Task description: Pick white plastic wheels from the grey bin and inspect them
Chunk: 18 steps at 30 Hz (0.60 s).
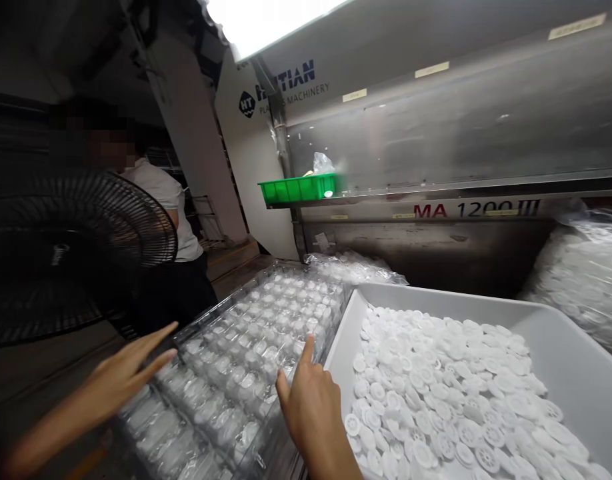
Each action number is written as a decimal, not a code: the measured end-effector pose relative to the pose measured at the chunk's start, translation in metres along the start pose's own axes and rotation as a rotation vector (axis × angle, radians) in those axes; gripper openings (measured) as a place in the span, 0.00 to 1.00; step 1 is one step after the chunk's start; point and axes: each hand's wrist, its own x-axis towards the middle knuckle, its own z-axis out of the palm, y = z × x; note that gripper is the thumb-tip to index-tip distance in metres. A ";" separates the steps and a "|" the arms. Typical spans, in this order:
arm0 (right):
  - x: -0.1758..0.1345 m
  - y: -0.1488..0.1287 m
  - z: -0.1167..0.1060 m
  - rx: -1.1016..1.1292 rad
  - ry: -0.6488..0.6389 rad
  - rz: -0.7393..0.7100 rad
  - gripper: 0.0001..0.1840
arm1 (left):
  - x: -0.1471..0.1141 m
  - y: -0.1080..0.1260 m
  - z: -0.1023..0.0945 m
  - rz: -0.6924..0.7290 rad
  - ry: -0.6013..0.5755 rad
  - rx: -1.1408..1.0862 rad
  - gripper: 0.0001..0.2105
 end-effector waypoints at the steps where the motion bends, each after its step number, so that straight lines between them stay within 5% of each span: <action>1: 0.000 -0.001 0.001 -0.012 -0.002 -0.004 0.36 | -0.008 0.003 0.006 0.014 -0.060 -0.011 0.27; 5: 0.000 0.003 -0.001 -0.023 -0.029 -0.030 0.34 | -0.021 0.009 0.022 0.021 -0.167 -0.048 0.27; 11: -0.006 0.073 -0.043 -0.052 -0.145 -0.058 0.23 | -0.029 0.025 0.000 0.031 -0.032 -0.102 0.27; 15: -0.009 0.140 -0.071 -0.155 -0.222 -0.003 0.21 | -0.073 0.047 -0.006 -0.016 0.106 -0.166 0.23; 18: -0.006 0.171 -0.066 -0.208 -0.321 0.022 0.26 | -0.127 0.083 0.004 -0.051 0.222 -0.246 0.17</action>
